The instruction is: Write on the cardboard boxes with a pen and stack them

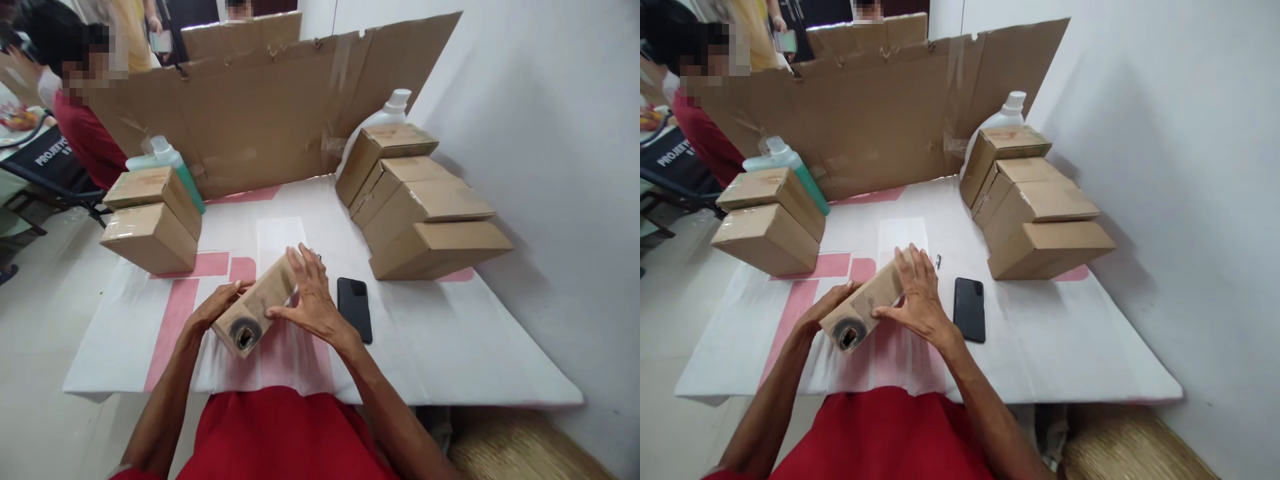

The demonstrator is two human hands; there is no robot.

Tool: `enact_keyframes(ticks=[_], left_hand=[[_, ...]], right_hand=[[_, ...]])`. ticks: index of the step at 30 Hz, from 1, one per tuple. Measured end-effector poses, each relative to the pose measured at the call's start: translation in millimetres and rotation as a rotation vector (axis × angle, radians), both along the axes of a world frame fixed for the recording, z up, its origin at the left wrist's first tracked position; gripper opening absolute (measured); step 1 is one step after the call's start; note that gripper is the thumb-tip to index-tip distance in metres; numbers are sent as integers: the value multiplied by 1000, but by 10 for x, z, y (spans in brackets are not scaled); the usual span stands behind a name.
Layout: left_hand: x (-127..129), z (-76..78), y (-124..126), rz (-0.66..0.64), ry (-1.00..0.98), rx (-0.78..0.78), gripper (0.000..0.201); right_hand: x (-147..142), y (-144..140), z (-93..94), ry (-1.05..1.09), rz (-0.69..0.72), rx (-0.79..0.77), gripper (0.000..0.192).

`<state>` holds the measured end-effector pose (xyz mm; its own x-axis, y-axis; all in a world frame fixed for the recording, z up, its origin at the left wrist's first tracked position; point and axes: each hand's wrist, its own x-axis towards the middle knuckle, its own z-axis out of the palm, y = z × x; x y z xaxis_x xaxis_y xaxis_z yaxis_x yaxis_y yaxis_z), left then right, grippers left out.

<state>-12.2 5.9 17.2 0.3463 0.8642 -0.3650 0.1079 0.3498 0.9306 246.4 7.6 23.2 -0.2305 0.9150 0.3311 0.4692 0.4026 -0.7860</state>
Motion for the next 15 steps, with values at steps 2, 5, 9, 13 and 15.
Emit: enact_keyframes(ticks=[2,5,9,13,15], left_hand=[[-63,32,8,-109,-33,-75,54],[-156,-9,-24,-125,-73,-149,50],[-349,-58,-83,-5,-184,-174,81],[-423,-2,-58,208,-453,-88,86],[-332,40,-10,228,-433,-23,90]], right_hand=[[10,5,102,-89,167,27,101],[-18,-26,241,-162,339,-40,71],[-69,-141,341,-232,189,-151,55],[-176,-267,350,-313,7,-335,51],[-268,-317,331,-295,-32,-420,49]])
